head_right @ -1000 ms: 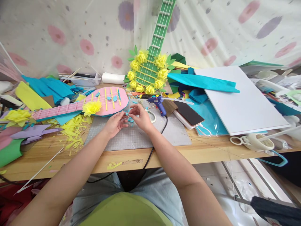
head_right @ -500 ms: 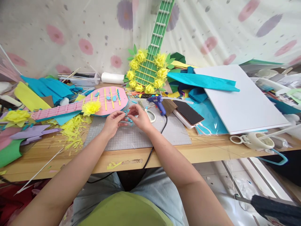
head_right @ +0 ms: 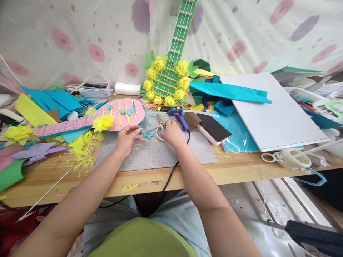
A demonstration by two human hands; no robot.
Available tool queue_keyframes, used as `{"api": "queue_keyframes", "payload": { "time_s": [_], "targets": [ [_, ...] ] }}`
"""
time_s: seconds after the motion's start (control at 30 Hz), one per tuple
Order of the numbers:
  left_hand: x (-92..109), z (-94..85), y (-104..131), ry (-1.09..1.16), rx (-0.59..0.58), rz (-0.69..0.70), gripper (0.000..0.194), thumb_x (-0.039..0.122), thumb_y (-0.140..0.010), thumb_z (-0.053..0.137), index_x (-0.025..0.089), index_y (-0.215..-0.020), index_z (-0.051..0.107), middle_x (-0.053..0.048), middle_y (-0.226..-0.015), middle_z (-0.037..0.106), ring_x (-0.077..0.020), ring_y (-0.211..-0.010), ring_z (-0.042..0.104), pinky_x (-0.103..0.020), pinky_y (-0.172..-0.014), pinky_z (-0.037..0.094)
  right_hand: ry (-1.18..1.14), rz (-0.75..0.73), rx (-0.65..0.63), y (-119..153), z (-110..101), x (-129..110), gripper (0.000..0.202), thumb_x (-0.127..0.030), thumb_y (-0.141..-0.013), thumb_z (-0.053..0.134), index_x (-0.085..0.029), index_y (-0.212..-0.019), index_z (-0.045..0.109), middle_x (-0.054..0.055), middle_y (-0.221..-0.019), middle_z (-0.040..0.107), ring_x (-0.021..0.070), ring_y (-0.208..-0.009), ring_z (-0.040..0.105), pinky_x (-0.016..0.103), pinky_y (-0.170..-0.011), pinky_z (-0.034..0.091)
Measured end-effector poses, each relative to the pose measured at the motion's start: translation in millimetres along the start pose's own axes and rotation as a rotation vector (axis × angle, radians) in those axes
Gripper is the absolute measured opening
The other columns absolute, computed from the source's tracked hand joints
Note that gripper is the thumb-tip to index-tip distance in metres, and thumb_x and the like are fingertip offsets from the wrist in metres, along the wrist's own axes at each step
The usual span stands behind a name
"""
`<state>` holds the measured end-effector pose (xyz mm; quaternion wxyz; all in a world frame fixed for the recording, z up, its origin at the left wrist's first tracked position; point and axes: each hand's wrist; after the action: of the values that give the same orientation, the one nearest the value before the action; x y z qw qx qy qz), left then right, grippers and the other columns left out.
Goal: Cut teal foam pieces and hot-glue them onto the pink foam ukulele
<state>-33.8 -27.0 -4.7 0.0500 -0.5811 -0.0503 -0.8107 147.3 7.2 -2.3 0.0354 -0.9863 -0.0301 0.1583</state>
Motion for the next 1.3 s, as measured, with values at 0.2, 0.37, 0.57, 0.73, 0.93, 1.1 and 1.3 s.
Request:
{"api": "queue_keyframes", "payload": {
  "time_s": [0.2, 0.37, 0.57, 0.73, 0.93, 1.1, 1.3],
  "targets": [
    [-1, -1.4, -2, 0.05, 0.033, -0.001, 0.037, 0.029, -0.05, 0.08, 0.015, -0.081, 0.065, -0.001, -0.073, 0.066, -0.0165, -0.071, 0.067, -0.023, -0.049, 0.052, 0.068, 0.098, -0.062, 0, -4, -3, 0.041, -0.037, -0.076, 0.058, -0.008, -0.105, 0.056, 0.021, -0.111, 0.062, 0.0331, -0.102, 0.058, 0.037, -0.078, 0.043],
    [0, -4.3, -5, 0.124, 0.1, -0.028, 0.033, 0.028, -0.051, 0.081, 0.015, -0.077, 0.065, 0.0, -0.07, 0.065, -0.0132, -0.066, 0.065, -0.02, -0.048, 0.051, -0.368, 0.128, -0.073, -7, -11, 11, 0.022, -0.039, -0.073, 0.059, -0.018, -0.078, 0.057, 0.009, -0.085, 0.068, 0.0232, -0.08, 0.063, 0.03, -0.064, 0.042],
    [6, -8.4, -10, 0.105, 0.149, 0.03, 0.03, 0.028, -0.052, 0.08, 0.015, -0.075, 0.064, 0.002, -0.066, 0.063, -0.0105, -0.058, 0.062, -0.019, -0.046, 0.05, -0.799, -0.165, -0.014, -8, -9, 10, 0.037, -0.044, -0.065, 0.066, -0.02, -0.088, 0.05, 0.004, -0.086, 0.064, 0.0163, -0.073, 0.058, 0.028, -0.064, 0.043],
    [8, -16.3, -15, -0.045, 0.159, 0.141, 0.026, 0.027, -0.056, 0.076, 0.015, -0.076, 0.065, 0.001, -0.066, 0.062, -0.0128, -0.058, 0.062, -0.023, -0.044, 0.052, -0.47, -0.338, 0.098, -4, -7, 2, 0.042, -0.047, -0.062, 0.07, -0.018, -0.087, 0.051, 0.005, -0.084, 0.062, 0.0162, -0.071, 0.052, 0.028, -0.064, 0.038],
    [10, -28.9, -21, -0.152, 0.127, 0.241, 0.028, 0.025, -0.062, 0.071, 0.016, -0.087, 0.063, 0.0, -0.074, 0.061, -0.013, -0.06, 0.062, -0.024, -0.044, 0.052, -0.334, -0.326, 0.105, -5, -6, 3, 0.035, -0.051, -0.068, 0.064, -0.018, -0.076, 0.056, 0.002, -0.07, 0.06, 0.0135, -0.062, 0.047, 0.026, -0.059, 0.032],
    [14, -32.6, -22, -0.156, 0.122, 0.251, 0.031, 0.025, -0.061, 0.07, 0.018, -0.09, 0.061, 0.001, -0.075, 0.059, -0.0114, -0.059, 0.061, -0.021, -0.043, 0.052, -0.083, -0.361, 0.147, -5, -5, 6, 0.032, -0.05, -0.077, 0.055, -0.019, -0.067, 0.057, 0.002, -0.063, 0.059, 0.0147, -0.063, 0.047, 0.029, -0.07, 0.03],
    [16, -33.5, -23, -0.197, 0.107, 0.234, 0.033, 0.026, -0.06, 0.071, 0.018, -0.09, 0.06, 0.001, -0.075, 0.058, -0.0101, -0.057, 0.06, -0.02, -0.042, 0.051, 0.048, -0.434, 0.095, -2, -8, 1, 0.032, -0.048, -0.079, 0.052, -0.019, -0.069, 0.06, 0.004, -0.068, 0.064, 0.0158, -0.065, 0.049, 0.03, -0.076, 0.028]
  ]
}}
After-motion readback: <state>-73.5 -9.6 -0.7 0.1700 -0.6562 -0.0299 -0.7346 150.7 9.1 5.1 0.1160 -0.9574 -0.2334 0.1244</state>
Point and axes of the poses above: each hand's wrist, its own y-axis away from the middle knuckle, its own z-axis out of the palm, x = y × z
